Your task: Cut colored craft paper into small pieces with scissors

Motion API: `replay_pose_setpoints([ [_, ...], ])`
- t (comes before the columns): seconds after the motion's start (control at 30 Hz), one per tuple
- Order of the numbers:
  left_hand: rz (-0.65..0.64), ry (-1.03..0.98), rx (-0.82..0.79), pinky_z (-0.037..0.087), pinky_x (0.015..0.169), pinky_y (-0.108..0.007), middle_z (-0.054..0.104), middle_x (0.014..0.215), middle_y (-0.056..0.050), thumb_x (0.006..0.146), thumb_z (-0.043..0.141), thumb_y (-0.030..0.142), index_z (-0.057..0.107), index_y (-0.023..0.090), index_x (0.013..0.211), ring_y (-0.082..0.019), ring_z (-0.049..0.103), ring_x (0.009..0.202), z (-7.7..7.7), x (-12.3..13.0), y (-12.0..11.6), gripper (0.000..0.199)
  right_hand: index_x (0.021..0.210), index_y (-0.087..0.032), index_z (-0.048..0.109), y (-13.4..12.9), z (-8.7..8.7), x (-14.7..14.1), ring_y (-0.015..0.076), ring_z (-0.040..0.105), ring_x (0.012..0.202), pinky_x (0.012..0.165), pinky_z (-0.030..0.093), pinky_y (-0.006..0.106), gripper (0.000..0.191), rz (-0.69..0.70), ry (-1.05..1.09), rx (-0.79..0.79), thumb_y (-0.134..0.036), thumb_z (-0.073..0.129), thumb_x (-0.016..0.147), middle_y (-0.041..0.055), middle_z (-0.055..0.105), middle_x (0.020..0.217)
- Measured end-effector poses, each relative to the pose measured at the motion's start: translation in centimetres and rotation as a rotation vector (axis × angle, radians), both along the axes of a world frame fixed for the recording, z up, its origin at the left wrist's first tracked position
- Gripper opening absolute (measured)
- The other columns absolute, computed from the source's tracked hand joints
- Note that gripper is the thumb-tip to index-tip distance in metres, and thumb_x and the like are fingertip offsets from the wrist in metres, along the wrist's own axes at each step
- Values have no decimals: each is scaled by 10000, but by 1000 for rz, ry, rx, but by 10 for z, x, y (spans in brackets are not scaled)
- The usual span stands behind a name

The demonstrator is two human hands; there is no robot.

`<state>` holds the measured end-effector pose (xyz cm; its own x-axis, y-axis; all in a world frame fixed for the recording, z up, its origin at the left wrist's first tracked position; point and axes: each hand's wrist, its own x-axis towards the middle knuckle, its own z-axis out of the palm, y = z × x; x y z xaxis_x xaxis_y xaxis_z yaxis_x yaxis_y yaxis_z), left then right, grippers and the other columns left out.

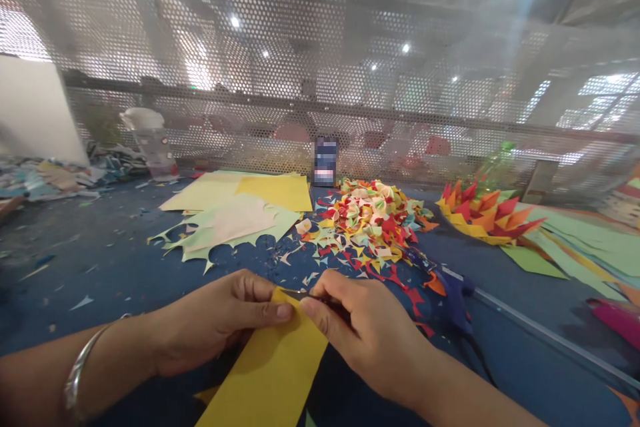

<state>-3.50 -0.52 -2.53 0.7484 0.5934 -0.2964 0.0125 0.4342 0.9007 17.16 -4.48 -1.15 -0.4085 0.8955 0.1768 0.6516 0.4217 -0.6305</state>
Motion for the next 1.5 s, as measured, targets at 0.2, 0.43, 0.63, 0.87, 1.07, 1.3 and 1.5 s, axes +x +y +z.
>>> replay_pose_setpoints([
  [0.2,3,7,-19,479,627,-200,744,778,-41,768,701,295,739,143,786,-101,656,639,1,0,0,158,766,-210,496,1,-2,0,98,364,522,473,276,231,283,-6,-6,-15,-400,413,958,-63,451,598],
  [0.43,-12,-8,-17,476,598,-191,739,758,-32,784,689,299,735,146,779,-88,647,604,-2,-1,1,160,784,-209,516,2,-3,-1,95,380,526,474,288,224,273,3,1,-10,-399,419,957,-58,483,616],
  [0.63,3,13,-12,452,544,-186,712,683,-12,765,708,316,722,151,731,-80,617,540,-3,0,2,169,777,-209,501,-1,-2,-2,97,400,530,482,299,224,272,7,2,-17,-394,415,958,-56,489,615],
  [0.87,13,88,39,400,511,-190,682,651,-14,713,746,374,699,136,692,-75,558,507,0,1,1,243,784,-211,498,-1,-1,-4,101,402,528,484,301,228,268,6,-4,-35,-390,406,962,-56,481,613],
  [1.07,-13,99,31,455,589,-220,711,767,-50,710,731,386,713,134,768,-109,612,597,1,0,-1,258,771,-211,487,-1,-3,-3,105,388,537,491,296,234,297,-19,-24,-17,-418,396,963,-57,445,613],
  [1.3,108,384,508,342,458,-211,626,626,-4,801,581,397,640,167,741,-107,516,480,24,-23,21,245,798,-214,490,5,1,10,110,390,536,492,317,235,297,-122,44,44,-452,406,954,-55,438,599],
  [1.5,240,640,726,391,494,-243,645,738,-21,811,474,340,608,212,917,-171,587,581,31,-49,54,213,741,-221,460,11,4,23,108,386,477,465,302,245,341,-290,-121,138,-502,420,929,-62,406,543],
])
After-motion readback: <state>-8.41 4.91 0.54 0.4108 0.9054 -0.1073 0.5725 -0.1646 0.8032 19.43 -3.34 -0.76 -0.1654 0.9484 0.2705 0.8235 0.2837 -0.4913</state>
